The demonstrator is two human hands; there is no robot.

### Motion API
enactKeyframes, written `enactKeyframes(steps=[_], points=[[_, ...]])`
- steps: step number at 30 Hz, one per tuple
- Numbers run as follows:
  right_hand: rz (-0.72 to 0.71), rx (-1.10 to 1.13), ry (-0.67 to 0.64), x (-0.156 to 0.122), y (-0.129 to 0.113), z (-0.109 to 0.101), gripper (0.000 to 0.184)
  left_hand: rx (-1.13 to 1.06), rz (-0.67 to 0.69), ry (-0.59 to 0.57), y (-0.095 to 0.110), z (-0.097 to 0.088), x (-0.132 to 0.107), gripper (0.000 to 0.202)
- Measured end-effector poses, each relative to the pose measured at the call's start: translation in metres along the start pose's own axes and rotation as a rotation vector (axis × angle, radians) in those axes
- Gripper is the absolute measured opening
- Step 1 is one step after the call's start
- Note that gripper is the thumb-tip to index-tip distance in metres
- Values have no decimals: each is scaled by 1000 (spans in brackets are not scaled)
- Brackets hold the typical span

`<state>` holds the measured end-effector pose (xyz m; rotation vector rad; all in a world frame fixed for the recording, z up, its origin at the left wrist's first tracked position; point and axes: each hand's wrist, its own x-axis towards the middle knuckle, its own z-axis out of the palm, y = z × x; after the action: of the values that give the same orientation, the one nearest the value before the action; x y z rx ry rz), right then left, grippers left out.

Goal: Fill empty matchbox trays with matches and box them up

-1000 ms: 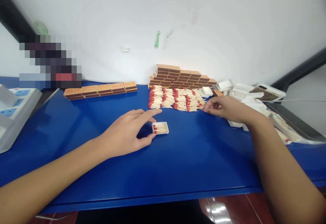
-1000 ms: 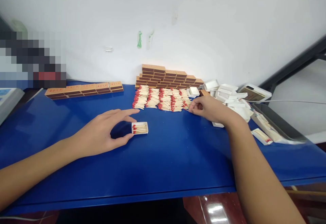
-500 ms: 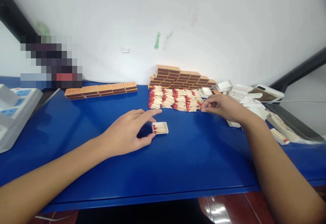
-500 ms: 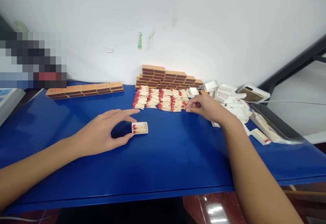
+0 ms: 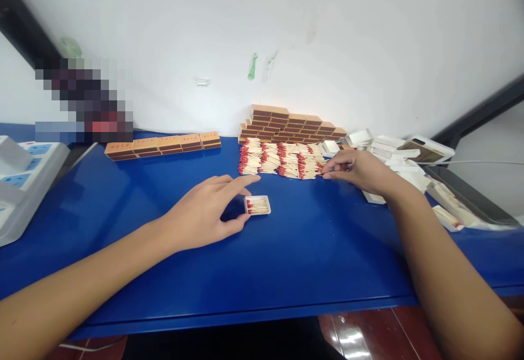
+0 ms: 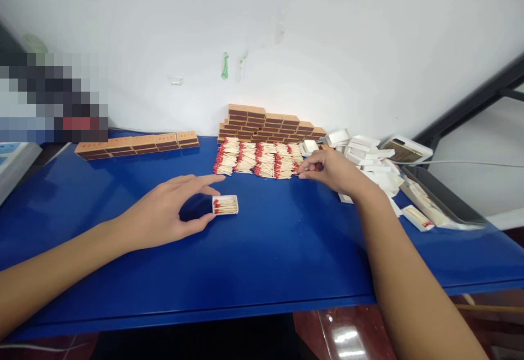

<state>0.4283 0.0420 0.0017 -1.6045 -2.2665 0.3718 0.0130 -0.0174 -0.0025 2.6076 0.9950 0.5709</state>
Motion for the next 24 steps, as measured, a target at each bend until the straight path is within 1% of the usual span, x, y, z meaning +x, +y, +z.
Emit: enactKeyframes(steps=[4,7,9,12,15,18,21,22,24], points=[[29,12,-6,-1,1,0,54,1,-2,-6,-1,0,0,63],[57,-15,-34,-1,1,0,55,7,-5,-14,-1,0,0,63],[103,-38,-67,-1,1,0,55,9,-3,-9,-1,0,0,62],[189,-36,-123,-1,0,1,61,7,4,-4,0,0,0,62],[228,-45,-167,-5,-2,-4,66,4,8,-2,-1,1,0,63],[202,-69,-193,-13,-7,-16,66,6,1,4,-1,1,1,63],[131,-44,-194,-20,-22,-24,60,1,-3,-19,0,1,1,64],[96,-20,-176,-21,-31,-23,57,0,-1,-23,1,1,2,64],[5,37,-118,-19,-53,-15,50,1,10,-18,1,2,2,64]])
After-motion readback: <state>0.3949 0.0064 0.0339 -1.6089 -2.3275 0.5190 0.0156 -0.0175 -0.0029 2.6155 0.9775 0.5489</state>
